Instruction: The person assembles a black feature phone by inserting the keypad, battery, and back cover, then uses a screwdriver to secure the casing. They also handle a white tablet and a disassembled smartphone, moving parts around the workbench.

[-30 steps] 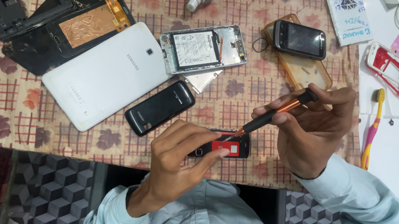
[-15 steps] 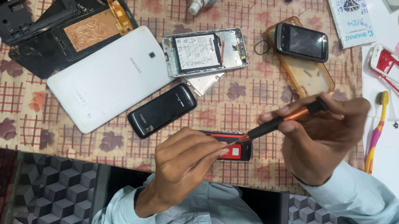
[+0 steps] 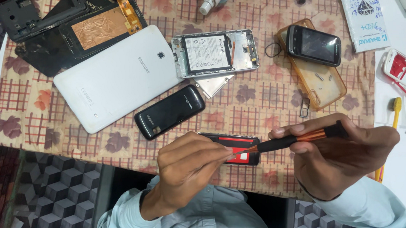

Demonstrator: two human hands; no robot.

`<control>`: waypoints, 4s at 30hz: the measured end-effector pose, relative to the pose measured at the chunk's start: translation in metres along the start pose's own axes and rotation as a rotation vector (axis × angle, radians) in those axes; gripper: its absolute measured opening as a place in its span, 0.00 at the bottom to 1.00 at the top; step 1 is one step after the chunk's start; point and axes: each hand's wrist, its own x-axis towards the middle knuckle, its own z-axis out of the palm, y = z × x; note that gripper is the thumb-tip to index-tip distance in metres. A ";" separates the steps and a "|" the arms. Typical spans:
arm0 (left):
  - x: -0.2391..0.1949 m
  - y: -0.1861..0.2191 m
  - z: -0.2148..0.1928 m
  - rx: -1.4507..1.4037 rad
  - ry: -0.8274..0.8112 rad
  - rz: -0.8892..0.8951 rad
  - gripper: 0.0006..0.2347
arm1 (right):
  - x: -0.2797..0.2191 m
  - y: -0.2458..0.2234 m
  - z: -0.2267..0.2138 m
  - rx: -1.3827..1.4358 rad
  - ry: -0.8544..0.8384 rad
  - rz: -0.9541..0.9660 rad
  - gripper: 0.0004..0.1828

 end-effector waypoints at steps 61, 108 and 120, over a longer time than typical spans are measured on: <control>-0.006 -0.023 -0.008 0.290 -0.536 -0.100 0.22 | -0.026 0.028 -0.048 -0.286 -0.119 0.000 0.40; -0.010 -0.024 -0.006 0.311 -0.578 -0.128 0.23 | 0.015 0.004 -0.024 -0.361 -0.422 -0.126 0.33; -0.008 -0.021 -0.006 0.273 -0.526 -0.132 0.22 | -0.005 0.026 -0.026 -0.312 -0.208 -0.130 0.25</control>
